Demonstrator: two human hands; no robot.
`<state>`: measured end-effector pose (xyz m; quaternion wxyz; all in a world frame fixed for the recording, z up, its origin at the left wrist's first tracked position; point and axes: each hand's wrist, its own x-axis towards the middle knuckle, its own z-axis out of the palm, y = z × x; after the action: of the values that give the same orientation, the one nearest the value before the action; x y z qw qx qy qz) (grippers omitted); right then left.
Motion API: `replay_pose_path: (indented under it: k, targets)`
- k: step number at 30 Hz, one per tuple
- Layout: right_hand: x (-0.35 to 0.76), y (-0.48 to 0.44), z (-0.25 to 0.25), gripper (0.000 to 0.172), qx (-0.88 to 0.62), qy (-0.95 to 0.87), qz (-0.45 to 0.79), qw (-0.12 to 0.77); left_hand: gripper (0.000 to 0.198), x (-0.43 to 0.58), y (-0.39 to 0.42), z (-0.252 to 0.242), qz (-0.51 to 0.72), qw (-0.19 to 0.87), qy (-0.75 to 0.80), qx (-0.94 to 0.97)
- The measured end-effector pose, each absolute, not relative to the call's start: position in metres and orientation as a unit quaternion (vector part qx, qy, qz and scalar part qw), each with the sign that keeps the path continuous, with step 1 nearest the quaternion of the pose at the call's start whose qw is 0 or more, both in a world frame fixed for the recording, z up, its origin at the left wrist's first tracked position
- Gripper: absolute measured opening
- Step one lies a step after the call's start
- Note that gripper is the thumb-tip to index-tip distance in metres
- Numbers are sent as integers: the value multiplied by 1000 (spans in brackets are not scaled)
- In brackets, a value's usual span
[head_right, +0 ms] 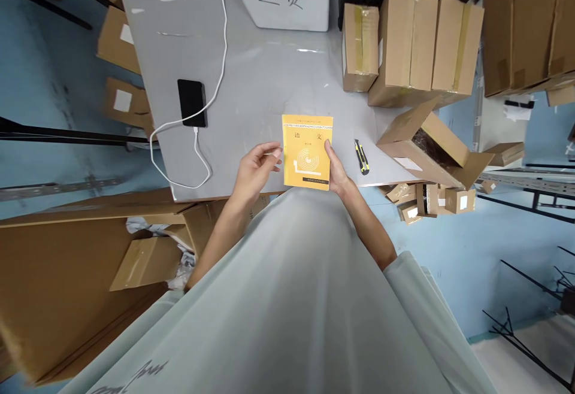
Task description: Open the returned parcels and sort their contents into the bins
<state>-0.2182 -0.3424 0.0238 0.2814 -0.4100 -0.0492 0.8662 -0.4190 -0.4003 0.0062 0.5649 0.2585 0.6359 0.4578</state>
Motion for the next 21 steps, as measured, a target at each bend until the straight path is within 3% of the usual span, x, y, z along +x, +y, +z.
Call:
replay_pose_path:
  k: [5, 10, 21]
  targets:
    - [-220, -342, 13, 71, -432, -74, 861, 260, 58, -423, -402, -5, 430, 603, 620, 259]
    - [-211, -343, -18, 50, -486, -206, 793, 305, 55, -432, -406, 2, 441, 594, 622, 256]
    - [-208, -343, -15, 61, -509, -298, 749, 302, 57, -445, -407, -13, 471, 604, 615, 188]
